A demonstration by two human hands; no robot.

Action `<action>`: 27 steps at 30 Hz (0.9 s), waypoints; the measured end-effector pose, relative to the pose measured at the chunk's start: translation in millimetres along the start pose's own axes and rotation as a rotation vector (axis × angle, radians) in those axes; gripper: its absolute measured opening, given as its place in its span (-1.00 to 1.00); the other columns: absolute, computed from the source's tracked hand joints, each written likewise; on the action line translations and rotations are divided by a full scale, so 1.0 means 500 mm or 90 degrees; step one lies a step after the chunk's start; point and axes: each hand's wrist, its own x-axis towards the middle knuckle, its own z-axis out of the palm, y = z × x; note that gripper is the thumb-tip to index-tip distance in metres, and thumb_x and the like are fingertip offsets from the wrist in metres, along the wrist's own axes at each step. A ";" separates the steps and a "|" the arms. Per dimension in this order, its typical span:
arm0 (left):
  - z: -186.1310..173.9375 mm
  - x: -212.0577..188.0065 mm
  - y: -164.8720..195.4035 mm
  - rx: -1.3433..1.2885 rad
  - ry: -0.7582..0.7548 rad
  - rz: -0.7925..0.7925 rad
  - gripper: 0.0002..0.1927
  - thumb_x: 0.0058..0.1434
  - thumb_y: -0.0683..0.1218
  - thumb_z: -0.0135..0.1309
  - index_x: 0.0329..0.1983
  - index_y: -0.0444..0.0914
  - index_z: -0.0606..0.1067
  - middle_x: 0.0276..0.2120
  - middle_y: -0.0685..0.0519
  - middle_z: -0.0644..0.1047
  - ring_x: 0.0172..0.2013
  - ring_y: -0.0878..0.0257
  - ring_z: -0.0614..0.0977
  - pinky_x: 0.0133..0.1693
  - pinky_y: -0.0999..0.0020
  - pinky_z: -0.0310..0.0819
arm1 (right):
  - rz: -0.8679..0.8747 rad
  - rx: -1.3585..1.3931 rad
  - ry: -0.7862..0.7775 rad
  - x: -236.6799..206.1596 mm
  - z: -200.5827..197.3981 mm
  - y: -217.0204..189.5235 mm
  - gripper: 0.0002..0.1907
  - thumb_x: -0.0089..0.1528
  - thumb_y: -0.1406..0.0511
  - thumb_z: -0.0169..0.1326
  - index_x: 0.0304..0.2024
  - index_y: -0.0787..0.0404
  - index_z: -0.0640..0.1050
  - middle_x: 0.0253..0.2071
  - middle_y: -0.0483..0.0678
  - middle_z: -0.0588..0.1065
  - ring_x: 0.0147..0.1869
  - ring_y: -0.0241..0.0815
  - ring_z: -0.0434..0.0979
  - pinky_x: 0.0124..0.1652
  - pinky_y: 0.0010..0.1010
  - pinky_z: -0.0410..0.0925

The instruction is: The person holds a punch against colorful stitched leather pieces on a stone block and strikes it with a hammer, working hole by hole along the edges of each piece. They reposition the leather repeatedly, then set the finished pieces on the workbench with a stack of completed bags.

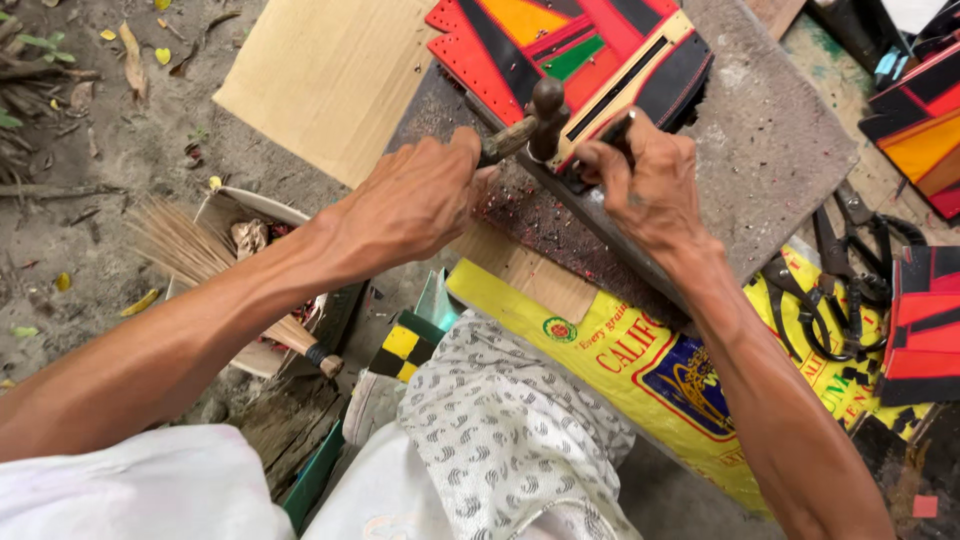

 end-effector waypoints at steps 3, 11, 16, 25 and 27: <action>0.003 0.002 -0.011 0.030 -0.010 -0.028 -0.61 0.50 0.06 -0.19 -0.23 -0.39 0.26 -0.59 -0.34 0.46 -0.52 -0.39 0.53 -0.46 -0.24 0.35 | -0.016 0.044 -0.043 -0.006 -0.025 0.010 -0.89 0.44 0.42 0.06 -0.17 0.38 0.54 -0.29 0.02 0.64 -0.18 -0.25 0.71 -0.16 -0.44 0.53; 0.001 0.000 -0.010 0.034 -0.016 -0.029 -0.63 0.46 0.06 -0.16 -0.23 -0.39 0.26 -0.55 -0.38 0.48 -0.45 -0.42 0.54 -0.41 -0.27 0.37 | -0.005 0.033 -0.052 -0.013 -0.016 0.019 -0.89 0.44 0.47 0.00 -0.18 0.39 0.53 -0.31 0.03 0.63 -0.17 -0.25 0.71 -0.16 -0.46 0.53; 0.003 -0.001 -0.009 0.033 0.009 -0.017 -0.60 0.48 0.08 -0.15 -0.22 -0.38 0.27 -0.54 -0.39 0.48 -0.46 -0.44 0.53 -0.41 -0.28 0.35 | -0.016 0.016 -0.038 -0.015 -0.018 0.014 -0.89 0.44 0.50 -0.02 -0.18 0.40 0.53 -0.30 0.02 0.63 -0.16 -0.26 0.71 -0.16 -0.47 0.51; 0.006 0.000 -0.013 0.033 0.005 -0.034 -0.61 0.49 0.08 -0.13 -0.23 -0.38 0.28 -0.55 -0.37 0.48 -0.46 -0.42 0.53 -0.42 -0.28 0.34 | -0.047 -0.056 -0.037 -0.019 -0.007 -0.001 -0.94 0.37 0.49 0.13 -0.22 0.35 0.51 -0.37 0.11 0.52 -0.34 -0.10 0.57 -0.30 -0.32 0.37; 0.007 0.002 -0.015 0.034 0.007 -0.025 -0.61 0.47 0.06 -0.12 -0.24 -0.39 0.28 -0.57 -0.36 0.48 -0.47 -0.41 0.54 -0.43 -0.27 0.34 | -0.050 -0.039 -0.034 -0.023 -0.002 -0.005 -0.92 0.37 0.48 0.14 -0.22 0.35 0.49 -0.36 0.11 0.51 -0.31 -0.06 0.58 -0.28 -0.30 0.38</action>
